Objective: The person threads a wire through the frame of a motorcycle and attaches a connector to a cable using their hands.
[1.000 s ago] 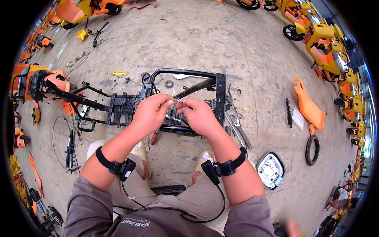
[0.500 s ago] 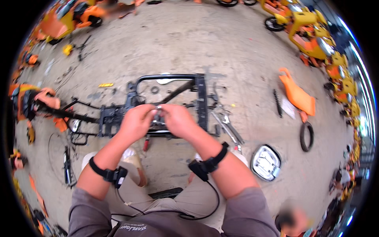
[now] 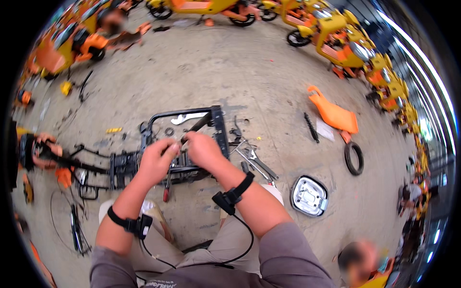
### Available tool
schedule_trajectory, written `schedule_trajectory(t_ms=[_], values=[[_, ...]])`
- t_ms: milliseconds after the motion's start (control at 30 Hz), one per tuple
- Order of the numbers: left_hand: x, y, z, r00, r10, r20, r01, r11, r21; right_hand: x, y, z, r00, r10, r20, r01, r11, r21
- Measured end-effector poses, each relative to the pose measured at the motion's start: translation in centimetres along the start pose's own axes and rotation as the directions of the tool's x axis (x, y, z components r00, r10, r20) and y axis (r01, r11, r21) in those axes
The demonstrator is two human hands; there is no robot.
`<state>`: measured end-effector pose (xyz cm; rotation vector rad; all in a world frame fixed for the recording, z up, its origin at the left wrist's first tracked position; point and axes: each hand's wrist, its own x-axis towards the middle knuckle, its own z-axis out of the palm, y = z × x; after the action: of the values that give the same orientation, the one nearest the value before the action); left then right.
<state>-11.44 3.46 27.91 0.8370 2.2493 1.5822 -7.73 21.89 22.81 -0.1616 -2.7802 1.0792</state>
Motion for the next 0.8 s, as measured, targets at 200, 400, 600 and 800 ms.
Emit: schedule_trajectory(t_ms=[200,400,600,800], values=[[-0.1,-2.1,-3.1,0.969,-0.238,-0.067,0.197,0.905,-0.378,-0.6,-0.1,-0.6,0.996,0.080,0.049,-0.090,0.960,0.266],[-0.6,-1.5,-3.5,0.914,-0.402,0.055,0.339,0.681,-0.650,0.3,-2.4,-0.5,0.958,0.178,0.225,-0.264,0.856,0.445],[0.5,-1.6,-1.5,0.918,-0.393,0.054,0.334,0.691,-0.641,1.4,-4.8,0.0,0.894,0.255,0.369,-0.449,0.535,0.716],[0.1,-2.7,-1.5,0.926,-0.367,0.085,0.351,0.759,-0.548,0.3,-4.6,-0.5,0.870,0.220,0.441,-0.484,0.549,0.682]])
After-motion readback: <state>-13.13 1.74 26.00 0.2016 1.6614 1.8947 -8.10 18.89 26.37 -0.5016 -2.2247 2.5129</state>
